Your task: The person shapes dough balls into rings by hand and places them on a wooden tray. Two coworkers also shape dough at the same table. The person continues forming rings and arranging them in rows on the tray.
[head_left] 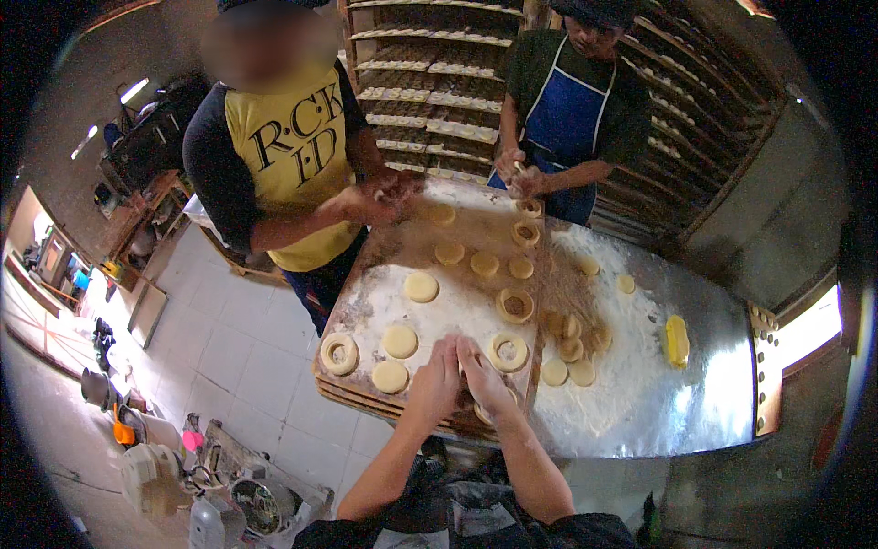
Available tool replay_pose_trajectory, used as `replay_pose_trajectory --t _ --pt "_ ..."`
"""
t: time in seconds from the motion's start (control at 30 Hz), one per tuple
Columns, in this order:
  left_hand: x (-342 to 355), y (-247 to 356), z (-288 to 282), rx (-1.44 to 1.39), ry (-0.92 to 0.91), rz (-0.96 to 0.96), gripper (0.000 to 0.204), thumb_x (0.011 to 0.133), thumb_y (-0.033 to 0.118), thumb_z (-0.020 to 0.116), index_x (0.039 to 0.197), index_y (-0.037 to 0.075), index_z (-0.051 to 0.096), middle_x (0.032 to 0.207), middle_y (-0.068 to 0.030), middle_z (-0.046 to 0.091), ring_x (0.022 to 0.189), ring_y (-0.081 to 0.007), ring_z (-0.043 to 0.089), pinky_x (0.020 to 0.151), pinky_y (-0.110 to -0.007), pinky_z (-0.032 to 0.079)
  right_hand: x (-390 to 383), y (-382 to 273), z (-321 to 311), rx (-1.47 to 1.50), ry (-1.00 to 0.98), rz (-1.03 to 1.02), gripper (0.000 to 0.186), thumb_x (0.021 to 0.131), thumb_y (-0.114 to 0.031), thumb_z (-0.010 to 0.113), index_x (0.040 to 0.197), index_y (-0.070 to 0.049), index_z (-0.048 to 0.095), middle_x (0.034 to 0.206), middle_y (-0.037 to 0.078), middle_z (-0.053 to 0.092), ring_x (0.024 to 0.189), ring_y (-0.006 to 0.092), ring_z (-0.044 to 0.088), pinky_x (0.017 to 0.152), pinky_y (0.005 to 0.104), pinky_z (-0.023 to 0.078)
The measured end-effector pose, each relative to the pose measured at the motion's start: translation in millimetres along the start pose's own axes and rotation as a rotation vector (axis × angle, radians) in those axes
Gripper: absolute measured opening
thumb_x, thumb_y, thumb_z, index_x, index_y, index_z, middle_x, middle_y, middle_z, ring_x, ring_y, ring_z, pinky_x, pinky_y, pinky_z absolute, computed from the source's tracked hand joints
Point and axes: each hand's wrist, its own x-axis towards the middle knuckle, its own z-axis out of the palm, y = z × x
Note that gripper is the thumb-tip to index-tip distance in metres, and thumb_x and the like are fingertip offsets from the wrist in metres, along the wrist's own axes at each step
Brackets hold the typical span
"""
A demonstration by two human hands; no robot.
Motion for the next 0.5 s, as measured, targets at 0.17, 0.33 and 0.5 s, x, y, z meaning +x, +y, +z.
replay_pose_trajectory --t 0.17,0.33,0.5 --pt "10 -24 -9 0.778 0.166 -0.011 0.048 0.098 0.037 0.053 0.133 0.005 0.052 0.103 -0.0196 0.058 0.102 -0.0395 0.055 0.088 -0.055 0.039 -16 -41 -16 -0.510 0.249 0.005 0.078 0.097 -0.047 0.055 0.155 -0.011 0.016 0.109 0.027 0.062 0.105 0.0435 0.061 0.095 0.0512 0.046" --pt "-13 -63 -11 0.920 0.033 0.036 0.066 0.081 0.025 0.072 0.139 0.007 0.045 0.113 -0.0202 0.053 0.103 -0.0379 0.054 0.087 -0.054 0.040 -24 -22 5 -0.930 -0.003 -0.014 0.093 0.083 -0.039 0.070 0.156 -0.016 0.019 0.123 0.021 0.055 0.116 0.0399 0.053 0.098 0.0566 0.037" --pt "-18 -44 -16 0.835 0.010 -0.001 0.070 0.078 0.026 0.074 0.140 0.008 0.045 0.110 -0.0186 0.053 0.101 -0.0371 0.055 0.083 -0.054 0.042 -23 -19 6 -1.019 -0.040 -0.104 0.093 0.075 -0.036 0.076 0.153 -0.018 0.030 0.120 0.021 0.056 0.109 0.0364 0.057 0.091 0.0535 0.042"
